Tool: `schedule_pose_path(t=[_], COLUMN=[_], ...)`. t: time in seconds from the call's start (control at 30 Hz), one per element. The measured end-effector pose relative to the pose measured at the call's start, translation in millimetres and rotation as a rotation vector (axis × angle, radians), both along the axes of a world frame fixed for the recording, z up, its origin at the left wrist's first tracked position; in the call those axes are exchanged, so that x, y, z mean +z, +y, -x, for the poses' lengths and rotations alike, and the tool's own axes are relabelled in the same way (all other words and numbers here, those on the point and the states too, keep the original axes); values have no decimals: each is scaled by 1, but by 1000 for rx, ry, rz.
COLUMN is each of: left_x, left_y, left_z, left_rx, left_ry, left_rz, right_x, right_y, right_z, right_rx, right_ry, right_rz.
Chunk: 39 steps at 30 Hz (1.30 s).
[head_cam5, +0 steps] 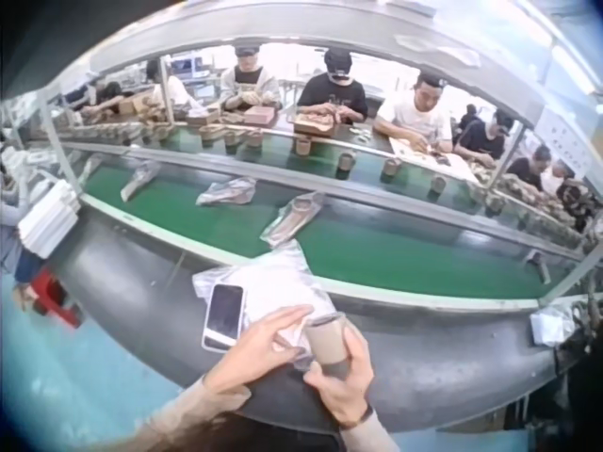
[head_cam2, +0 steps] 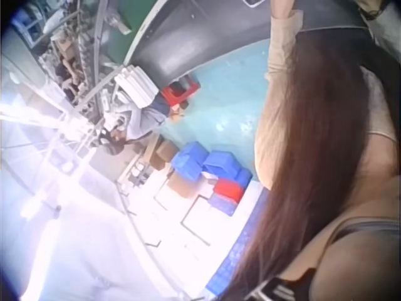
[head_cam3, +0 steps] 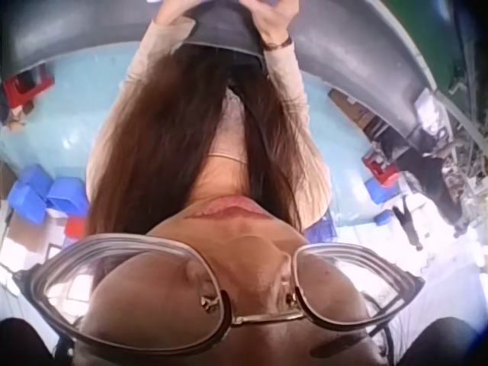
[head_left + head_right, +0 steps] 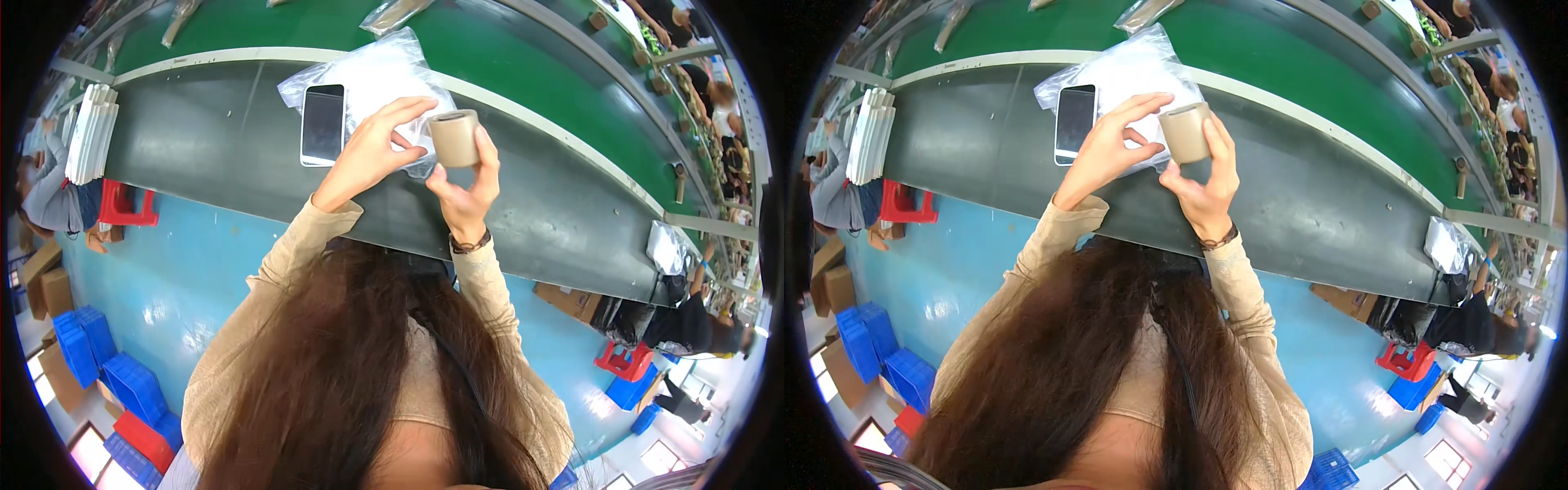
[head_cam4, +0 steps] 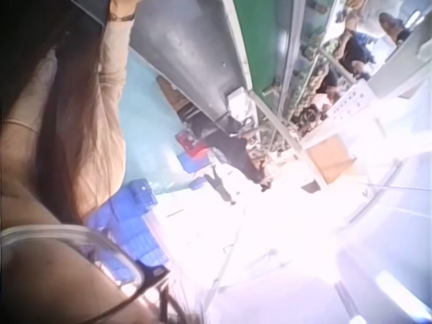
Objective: Picking up cylindrical components from a conveyor belt and placing them into individual plastic bags.
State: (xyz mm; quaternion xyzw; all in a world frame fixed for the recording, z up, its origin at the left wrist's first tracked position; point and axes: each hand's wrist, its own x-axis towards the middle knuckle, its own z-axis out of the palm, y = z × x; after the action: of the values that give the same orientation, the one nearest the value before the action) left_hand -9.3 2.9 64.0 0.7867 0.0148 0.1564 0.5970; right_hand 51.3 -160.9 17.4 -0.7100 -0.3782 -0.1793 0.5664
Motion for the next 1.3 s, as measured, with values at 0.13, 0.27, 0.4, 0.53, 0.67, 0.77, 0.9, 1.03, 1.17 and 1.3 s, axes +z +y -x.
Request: schedule_pose_path(t=[0.13,0.27,0.4,0.53,0.67,0.77,0.9,1.03,1.17,1.3], left_x=[13,13,15,25,16,8,2,0,-3,-1], left_y=[12,38,46,26,35,41,43,44,47,39], left_z=[-6,-16,-25,-19,-22,-28,-35,-39,-52,-61], left_rx=[-68,-213,-238,-21,208,284,216,91,-83,175], left_ry=[-23,-7,9,-26,-151,-134,-27,-38,-38,-276], left_rz=[75,110,192,-132,-459,-481,-279,-97,233,245], right_x=[24,50,64,59,78,82,80,74,55,55], right_y=[-1,3,15,35,33,35,44,39,41,43], right_z=[-11,-17,-24,-45,-83,-121,-144,-138,-126,-133], right_rx=[-17,111,183,207,246,352,839,1006,851,471], right_ry=[-104,-62,-19,-92,-211,-174,-93,359,463,451], right_rz=[228,366,497,552,879,1022,836,532,226,-22])
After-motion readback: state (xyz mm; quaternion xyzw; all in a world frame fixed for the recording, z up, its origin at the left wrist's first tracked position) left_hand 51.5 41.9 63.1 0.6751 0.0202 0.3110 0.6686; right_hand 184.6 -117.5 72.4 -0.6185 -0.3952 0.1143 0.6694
